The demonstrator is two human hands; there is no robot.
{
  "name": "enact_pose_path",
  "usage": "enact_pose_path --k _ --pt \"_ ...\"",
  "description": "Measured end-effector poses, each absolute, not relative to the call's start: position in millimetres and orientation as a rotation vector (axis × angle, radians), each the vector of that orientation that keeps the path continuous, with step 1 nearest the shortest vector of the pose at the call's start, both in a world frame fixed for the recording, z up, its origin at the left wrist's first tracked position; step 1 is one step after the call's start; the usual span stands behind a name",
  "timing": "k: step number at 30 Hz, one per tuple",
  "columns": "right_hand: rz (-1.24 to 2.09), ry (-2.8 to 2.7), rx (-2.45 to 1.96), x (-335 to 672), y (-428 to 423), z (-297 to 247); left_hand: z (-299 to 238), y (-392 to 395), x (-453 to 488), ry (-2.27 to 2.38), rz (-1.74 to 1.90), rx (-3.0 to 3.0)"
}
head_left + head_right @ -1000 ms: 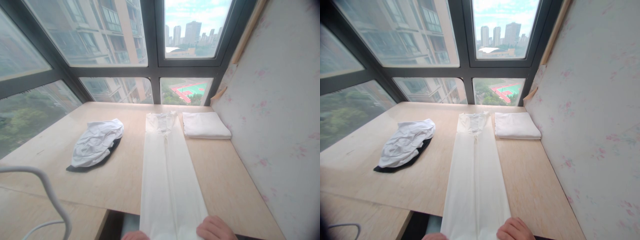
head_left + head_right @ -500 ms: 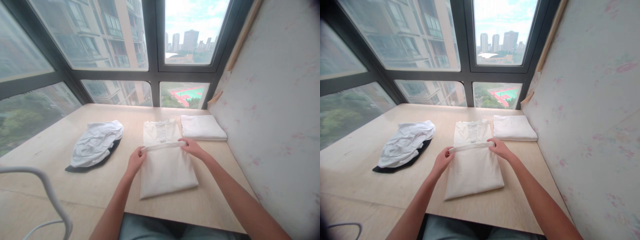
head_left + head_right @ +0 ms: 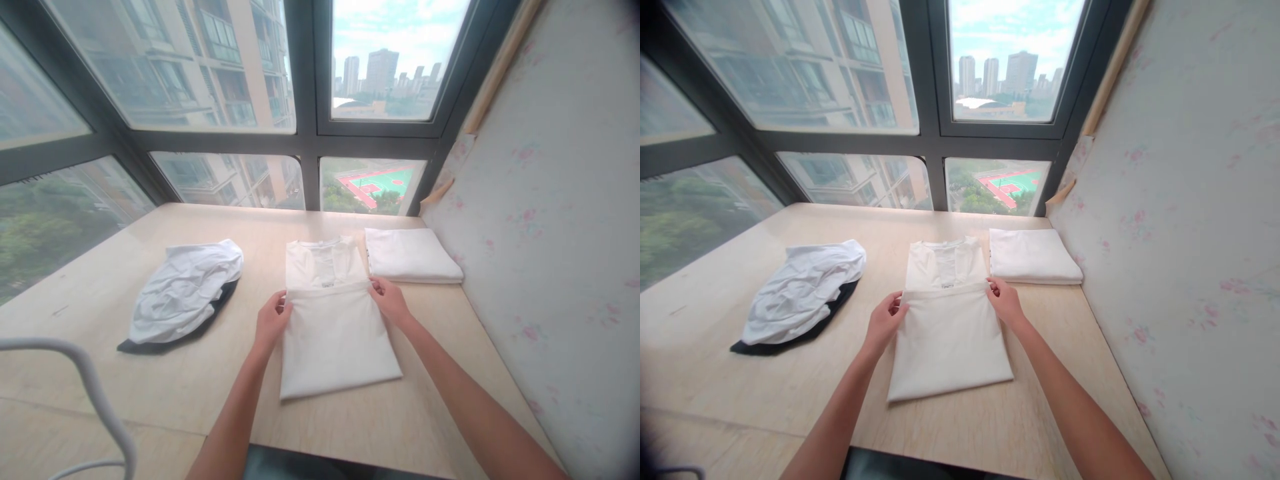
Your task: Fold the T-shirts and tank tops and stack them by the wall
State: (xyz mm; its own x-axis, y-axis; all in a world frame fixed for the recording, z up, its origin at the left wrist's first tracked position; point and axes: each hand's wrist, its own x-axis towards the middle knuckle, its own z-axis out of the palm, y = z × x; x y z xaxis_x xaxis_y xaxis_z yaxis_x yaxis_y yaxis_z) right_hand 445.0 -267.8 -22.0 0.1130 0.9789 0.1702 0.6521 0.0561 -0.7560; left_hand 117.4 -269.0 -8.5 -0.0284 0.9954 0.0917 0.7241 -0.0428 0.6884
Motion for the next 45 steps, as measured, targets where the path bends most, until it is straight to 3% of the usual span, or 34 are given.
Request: enact_pose_path --k 6,11,21,34,45 --pt "0.344 -1.689 -1.64 432.2 -278.7 -30.8 -2.3 -278.9 134.5 1.943 0.802 2.07" --pt "0.098 -2.257 -1.432 397.1 -289.6 -31.5 -6.1 -299.8 180.5 1.667 0.618 2.503" --pt "0.134 -2.451 -1.53 382.9 -295.3 -35.1 -34.3 -306.1 193.5 1.687 0.413 2.639" --pt "0.063 -2.44 -1.444 379.9 -405.3 -34.9 -32.3 -411.2 182.3 1.651 0.391 2.912" --pt "-0.065 -2.417 -1.361 405.6 -451.3 -16.4 -5.4 -448.1 153.0 1.419 0.63 3.107"
